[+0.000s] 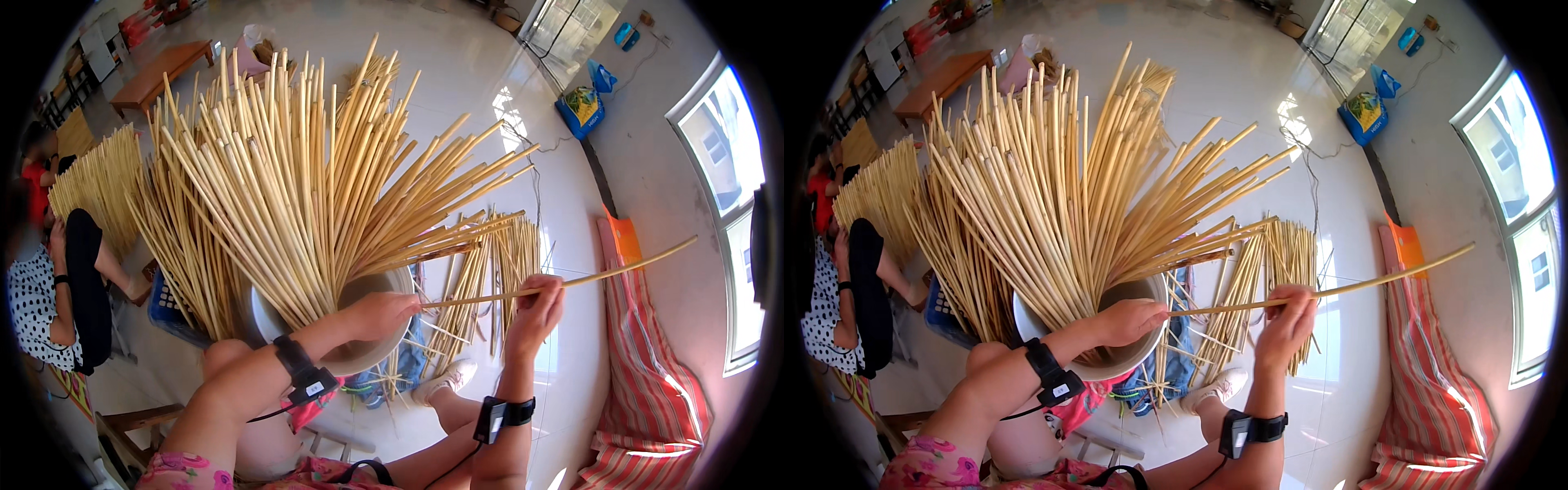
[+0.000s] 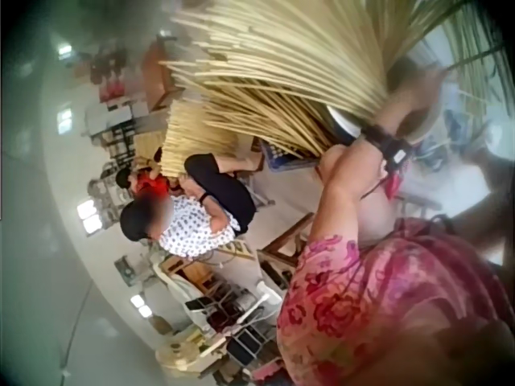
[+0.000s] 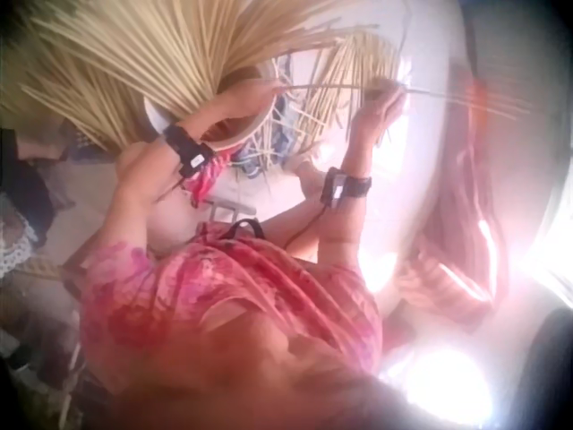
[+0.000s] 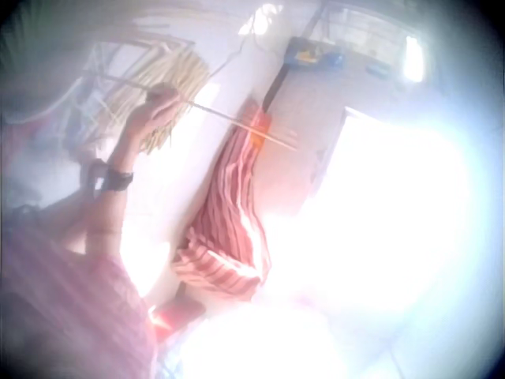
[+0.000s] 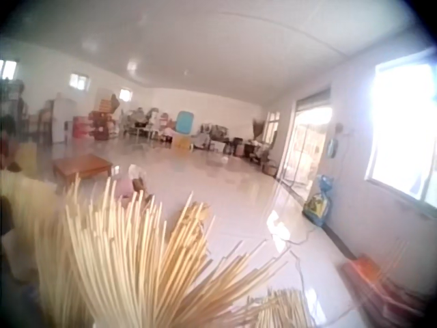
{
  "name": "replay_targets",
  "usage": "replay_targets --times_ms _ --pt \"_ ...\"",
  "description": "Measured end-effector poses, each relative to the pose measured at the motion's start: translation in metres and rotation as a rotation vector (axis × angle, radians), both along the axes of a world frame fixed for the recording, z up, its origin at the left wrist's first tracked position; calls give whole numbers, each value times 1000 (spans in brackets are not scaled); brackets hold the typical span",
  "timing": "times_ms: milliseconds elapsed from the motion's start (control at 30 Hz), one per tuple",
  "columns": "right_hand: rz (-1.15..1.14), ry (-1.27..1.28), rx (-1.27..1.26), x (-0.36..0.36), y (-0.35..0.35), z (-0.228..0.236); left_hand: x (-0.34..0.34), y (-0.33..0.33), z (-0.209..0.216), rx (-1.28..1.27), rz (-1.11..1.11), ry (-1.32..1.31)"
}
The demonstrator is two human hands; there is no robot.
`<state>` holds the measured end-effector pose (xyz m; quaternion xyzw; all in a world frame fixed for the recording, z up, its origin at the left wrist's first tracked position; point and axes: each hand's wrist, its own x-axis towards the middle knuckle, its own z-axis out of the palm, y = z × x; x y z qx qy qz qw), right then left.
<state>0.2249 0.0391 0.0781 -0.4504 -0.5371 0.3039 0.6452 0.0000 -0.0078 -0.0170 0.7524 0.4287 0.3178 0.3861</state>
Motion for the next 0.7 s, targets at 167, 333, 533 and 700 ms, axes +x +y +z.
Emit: replay_targets --times_ms 167,333,533,700 --pt "-27 -46 -93 13 5 -7 -18 3 -18 -144 -45 231" --pt "-31 -112 -73 14 6 -18 -33 8 -61 -279 -68 533" --pt "18 -163 -31 19 0 -16 -25 5 -120 -223 293 641" --pt "293 -257 20 -22 -8 -14 -37 10 -230 -90 418 949"
